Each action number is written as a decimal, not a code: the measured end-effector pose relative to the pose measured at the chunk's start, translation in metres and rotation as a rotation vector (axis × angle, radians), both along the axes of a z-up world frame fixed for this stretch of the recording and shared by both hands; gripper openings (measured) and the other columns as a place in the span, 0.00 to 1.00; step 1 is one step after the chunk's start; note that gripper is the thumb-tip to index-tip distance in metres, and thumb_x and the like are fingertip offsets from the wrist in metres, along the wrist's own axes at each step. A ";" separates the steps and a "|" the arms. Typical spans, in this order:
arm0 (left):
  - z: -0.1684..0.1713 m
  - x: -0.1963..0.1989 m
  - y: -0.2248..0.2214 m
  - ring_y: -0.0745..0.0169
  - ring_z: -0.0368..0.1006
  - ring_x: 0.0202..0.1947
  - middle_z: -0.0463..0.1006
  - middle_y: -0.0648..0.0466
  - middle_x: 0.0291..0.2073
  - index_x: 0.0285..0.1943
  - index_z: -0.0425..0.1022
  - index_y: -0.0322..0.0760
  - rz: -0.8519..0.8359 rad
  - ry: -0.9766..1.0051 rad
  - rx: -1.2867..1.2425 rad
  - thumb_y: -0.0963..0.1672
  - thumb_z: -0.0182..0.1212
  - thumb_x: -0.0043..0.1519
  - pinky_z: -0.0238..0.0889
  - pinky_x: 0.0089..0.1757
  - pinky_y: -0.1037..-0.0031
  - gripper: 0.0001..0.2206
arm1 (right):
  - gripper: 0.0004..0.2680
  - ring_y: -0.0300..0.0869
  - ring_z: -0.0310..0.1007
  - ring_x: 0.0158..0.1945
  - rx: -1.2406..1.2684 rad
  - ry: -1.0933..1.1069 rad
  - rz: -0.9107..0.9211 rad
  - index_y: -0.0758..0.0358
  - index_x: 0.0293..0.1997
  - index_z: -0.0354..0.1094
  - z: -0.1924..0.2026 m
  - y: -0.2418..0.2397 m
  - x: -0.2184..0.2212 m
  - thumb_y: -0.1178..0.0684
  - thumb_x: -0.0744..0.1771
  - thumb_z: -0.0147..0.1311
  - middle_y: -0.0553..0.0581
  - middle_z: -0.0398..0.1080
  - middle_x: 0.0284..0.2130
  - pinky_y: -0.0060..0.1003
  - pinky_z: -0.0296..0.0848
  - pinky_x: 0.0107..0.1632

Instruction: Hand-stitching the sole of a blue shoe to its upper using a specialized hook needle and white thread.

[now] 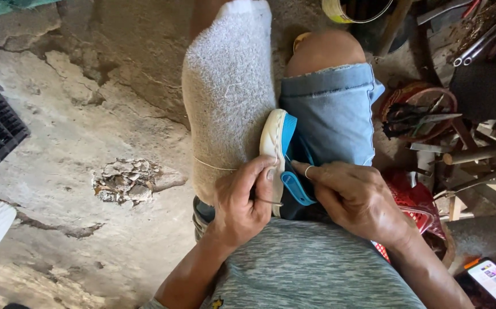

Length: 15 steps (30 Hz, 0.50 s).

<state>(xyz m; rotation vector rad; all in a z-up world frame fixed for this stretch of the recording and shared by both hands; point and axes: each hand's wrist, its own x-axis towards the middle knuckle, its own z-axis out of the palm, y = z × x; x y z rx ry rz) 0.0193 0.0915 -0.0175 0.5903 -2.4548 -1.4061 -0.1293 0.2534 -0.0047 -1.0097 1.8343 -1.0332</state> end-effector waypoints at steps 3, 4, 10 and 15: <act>0.000 -0.001 0.001 0.53 0.84 0.39 0.84 0.46 0.43 0.54 0.73 0.28 -0.007 -0.015 -0.012 0.40 0.50 0.71 0.79 0.39 0.69 0.08 | 0.11 0.43 0.82 0.39 -0.010 -0.018 -0.030 0.67 0.57 0.71 -0.004 0.007 0.004 0.63 0.68 0.51 0.56 0.81 0.41 0.34 0.80 0.40; -0.003 -0.004 0.002 0.53 0.84 0.39 0.84 0.46 0.43 0.54 0.73 0.28 -0.006 -0.002 -0.023 0.40 0.50 0.71 0.79 0.39 0.69 0.08 | 0.11 0.43 0.82 0.39 -0.020 -0.006 -0.030 0.67 0.57 0.71 -0.003 0.004 0.003 0.63 0.68 0.51 0.56 0.81 0.41 0.34 0.80 0.40; -0.003 -0.006 -0.002 0.41 0.83 0.32 0.84 0.40 0.33 0.49 0.78 0.27 0.161 0.087 0.128 0.38 0.55 0.67 0.77 0.32 0.60 0.07 | 0.07 0.51 0.77 0.28 -0.140 0.105 -0.173 0.65 0.46 0.78 0.002 -0.013 0.004 0.60 0.65 0.57 0.59 0.74 0.24 0.41 0.75 0.30; 0.004 0.004 -0.004 0.43 0.84 0.35 0.85 0.40 0.35 0.51 0.79 0.29 0.191 0.049 0.155 0.38 0.56 0.67 0.77 0.34 0.59 0.08 | 0.12 0.54 0.78 0.41 -0.183 0.250 -0.292 0.63 0.50 0.77 -0.002 -0.040 0.030 0.51 0.64 0.66 0.57 0.77 0.36 0.44 0.75 0.46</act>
